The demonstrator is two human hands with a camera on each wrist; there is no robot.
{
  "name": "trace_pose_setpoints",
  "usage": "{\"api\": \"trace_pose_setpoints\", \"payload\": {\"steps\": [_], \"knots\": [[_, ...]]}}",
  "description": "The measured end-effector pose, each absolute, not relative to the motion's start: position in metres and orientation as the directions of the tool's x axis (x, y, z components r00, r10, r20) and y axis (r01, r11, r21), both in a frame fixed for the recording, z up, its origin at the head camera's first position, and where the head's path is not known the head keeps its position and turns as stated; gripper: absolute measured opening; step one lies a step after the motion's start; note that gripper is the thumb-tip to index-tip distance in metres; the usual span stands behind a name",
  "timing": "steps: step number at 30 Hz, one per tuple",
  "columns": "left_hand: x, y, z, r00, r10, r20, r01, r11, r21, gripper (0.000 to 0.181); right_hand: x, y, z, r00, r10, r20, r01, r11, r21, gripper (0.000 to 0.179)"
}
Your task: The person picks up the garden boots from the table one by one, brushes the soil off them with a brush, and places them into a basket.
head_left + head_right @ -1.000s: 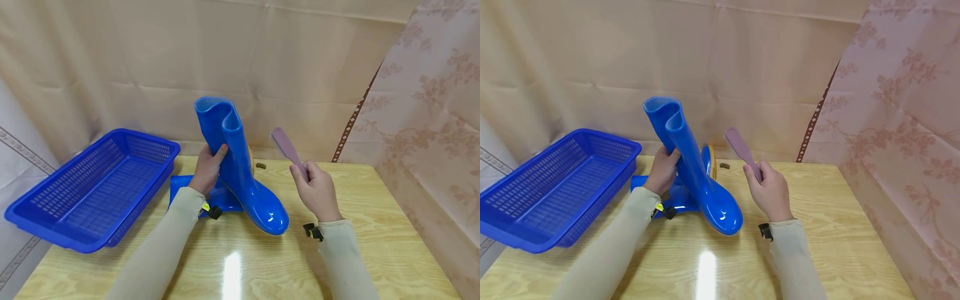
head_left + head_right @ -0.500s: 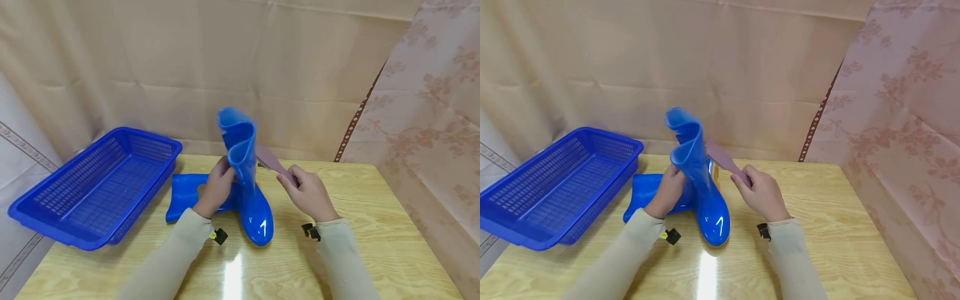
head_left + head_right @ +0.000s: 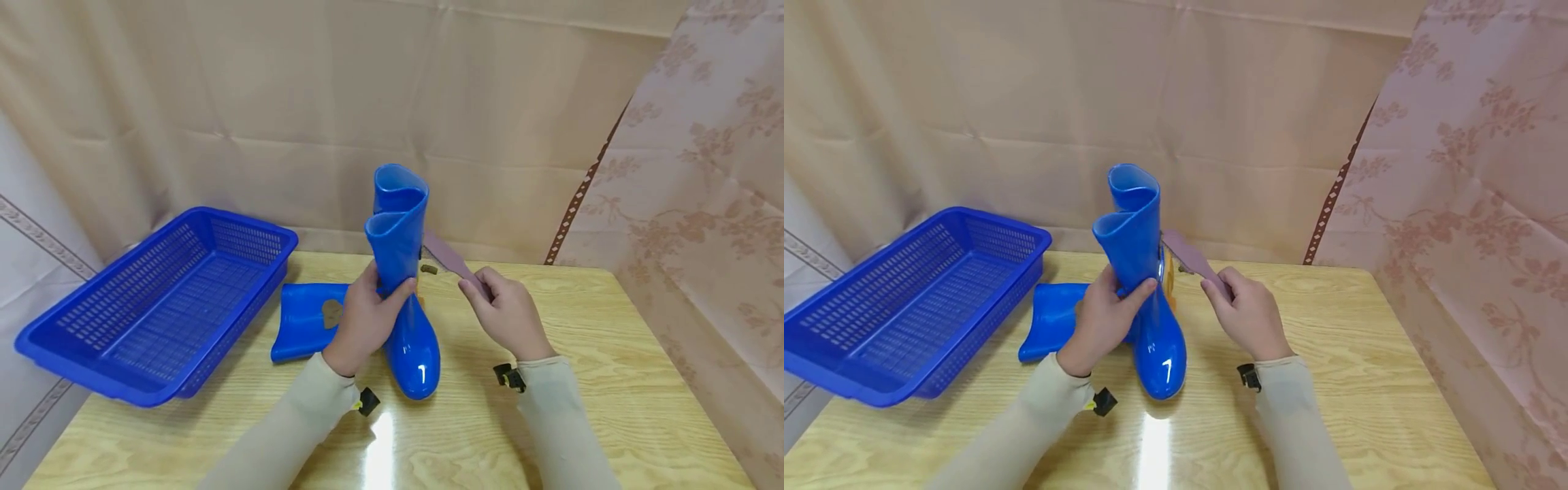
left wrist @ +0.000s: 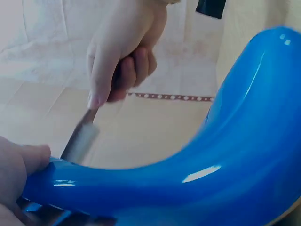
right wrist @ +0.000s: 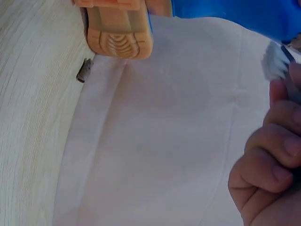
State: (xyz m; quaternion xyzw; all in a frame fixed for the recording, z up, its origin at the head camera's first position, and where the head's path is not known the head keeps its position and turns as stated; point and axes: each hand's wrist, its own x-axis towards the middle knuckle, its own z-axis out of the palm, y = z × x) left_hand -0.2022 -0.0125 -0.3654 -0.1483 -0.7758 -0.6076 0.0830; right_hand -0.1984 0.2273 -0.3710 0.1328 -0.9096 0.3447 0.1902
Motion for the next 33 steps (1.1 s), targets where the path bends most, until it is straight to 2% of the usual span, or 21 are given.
{"api": "trace_pose_setpoints", "payload": {"steps": [3, 7, 11, 13, 16, 19, 21, 25, 30, 33], "knots": [[-0.209, -0.020, -0.362, -0.926, 0.154, 0.343, 0.372, 0.240, 0.897, 0.044, -0.198, 0.230, -0.370, -0.874, -0.052, 0.483, -0.370, 0.715, -0.593, 0.025], [-0.221, -0.032, -0.351, -0.892, 0.258, 0.372, 0.434, 0.252, 0.865, 0.040, -0.200, 0.231, -0.370, -0.833, 0.029, 0.553, -0.396, 0.668, -0.630, 0.026], [-0.239, -0.041, -0.344, -0.846, 0.325, 0.423, 0.499, 0.200, 0.843, 0.044, -0.203, 0.231, -0.369, -0.767, 0.107, 0.633, -0.440, 0.630, -0.640, 0.025], [-0.247, -0.042, -0.346, -0.841, 0.330, 0.430, 0.498, 0.157, 0.853, 0.047, -0.204, 0.231, -0.369, -0.738, 0.139, 0.660, -0.457, 0.616, -0.641, 0.024], [-0.256, -0.041, -0.356, -0.870, 0.301, 0.391, 0.439, 0.110, 0.892, 0.050, -0.206, 0.230, -0.368, -0.716, 0.161, 0.679, -0.475, 0.600, -0.643, 0.022], [-0.259, -0.039, -0.367, -0.906, 0.247, 0.344, 0.378, 0.104, 0.920, 0.058, -0.206, 0.228, -0.369, -0.724, 0.146, 0.674, -0.478, 0.598, -0.643, 0.021], [-0.258, -0.040, -0.372, -0.929, 0.198, 0.312, 0.341, 0.137, 0.930, 0.065, -0.207, 0.227, -0.369, -0.734, 0.128, 0.667, -0.473, 0.608, -0.638, 0.020], [-0.250, -0.045, -0.378, -0.970, 0.128, 0.207, 0.236, 0.292, 0.927, 0.079, -0.206, 0.227, -0.371, -0.749, 0.109, 0.653, -0.461, 0.622, -0.632, 0.019], [-0.243, -0.048, -0.380, -0.962, 0.263, 0.073, 0.172, 0.376, 0.911, 0.091, -0.206, 0.228, -0.374, -0.761, 0.096, 0.642, -0.458, 0.622, -0.635, 0.018], [-0.242, -0.046, -0.381, -0.947, 0.313, 0.071, 0.194, 0.385, 0.902, 0.087, -0.205, 0.229, -0.374, -0.761, 0.089, 0.642, -0.461, 0.622, -0.633, 0.017]]}}
